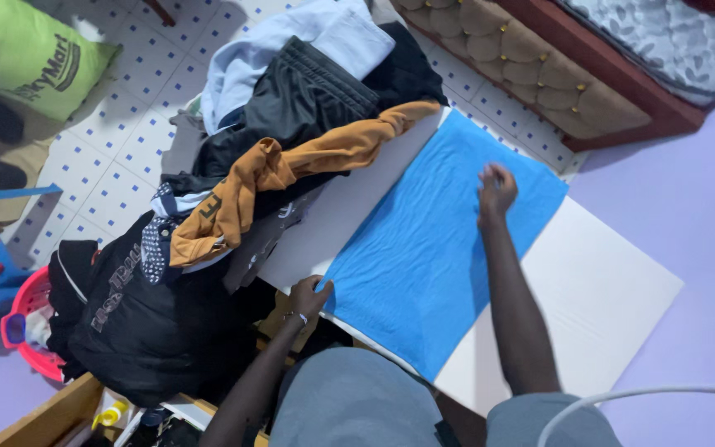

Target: The person spreads a blue t-shirt on a table, smoothes the fabric with their hands, and folds the sides toward the center to create a rectangle.

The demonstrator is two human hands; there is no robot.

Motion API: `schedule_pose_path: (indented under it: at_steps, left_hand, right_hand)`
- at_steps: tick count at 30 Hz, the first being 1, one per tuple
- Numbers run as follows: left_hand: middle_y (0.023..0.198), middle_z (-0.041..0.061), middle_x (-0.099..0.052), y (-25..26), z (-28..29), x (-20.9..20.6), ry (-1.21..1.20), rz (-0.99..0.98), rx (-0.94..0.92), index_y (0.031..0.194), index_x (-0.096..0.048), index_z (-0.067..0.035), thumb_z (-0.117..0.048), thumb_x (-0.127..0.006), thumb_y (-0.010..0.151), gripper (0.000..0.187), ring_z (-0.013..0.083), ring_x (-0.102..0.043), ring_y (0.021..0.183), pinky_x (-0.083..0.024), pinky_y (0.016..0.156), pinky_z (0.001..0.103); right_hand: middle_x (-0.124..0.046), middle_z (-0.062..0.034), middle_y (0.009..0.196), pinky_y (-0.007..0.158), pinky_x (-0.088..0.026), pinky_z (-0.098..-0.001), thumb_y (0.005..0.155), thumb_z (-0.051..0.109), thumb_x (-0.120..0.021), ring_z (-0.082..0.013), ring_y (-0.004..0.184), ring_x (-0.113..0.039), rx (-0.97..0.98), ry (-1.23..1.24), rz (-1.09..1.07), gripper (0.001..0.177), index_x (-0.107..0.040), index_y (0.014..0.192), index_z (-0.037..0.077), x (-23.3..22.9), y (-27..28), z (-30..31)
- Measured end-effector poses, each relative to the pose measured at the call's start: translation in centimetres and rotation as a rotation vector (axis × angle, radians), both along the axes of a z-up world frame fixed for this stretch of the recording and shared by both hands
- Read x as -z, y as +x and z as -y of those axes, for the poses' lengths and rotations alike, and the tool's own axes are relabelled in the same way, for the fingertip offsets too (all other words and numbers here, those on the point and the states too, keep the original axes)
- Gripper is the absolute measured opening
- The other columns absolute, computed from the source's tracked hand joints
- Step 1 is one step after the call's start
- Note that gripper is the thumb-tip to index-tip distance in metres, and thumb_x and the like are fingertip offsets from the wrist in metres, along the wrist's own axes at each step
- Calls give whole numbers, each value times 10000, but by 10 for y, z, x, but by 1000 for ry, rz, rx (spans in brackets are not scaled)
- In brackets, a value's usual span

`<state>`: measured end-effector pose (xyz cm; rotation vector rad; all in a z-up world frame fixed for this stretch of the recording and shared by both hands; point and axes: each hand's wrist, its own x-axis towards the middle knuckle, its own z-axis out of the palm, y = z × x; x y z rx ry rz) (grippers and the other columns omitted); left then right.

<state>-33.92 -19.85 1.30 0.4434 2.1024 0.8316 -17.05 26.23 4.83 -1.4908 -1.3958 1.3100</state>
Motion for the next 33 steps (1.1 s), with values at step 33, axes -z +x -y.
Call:
schedule_pose_path:
  at_steps: [33]
  left_hand:
    - [813, 38, -686, -17, -2, 14, 11, 380, 285, 1029, -758, -1, -502, -768, 875, 523, 116, -595, 700, -517, 636, 319]
  right_hand:
    - [-715, -120, 885, 813, -543, -431, 833, 245, -799, -286, 859, -695, 288, -120, 683, 329, -639, 1031, 37, -3, 197, 379]
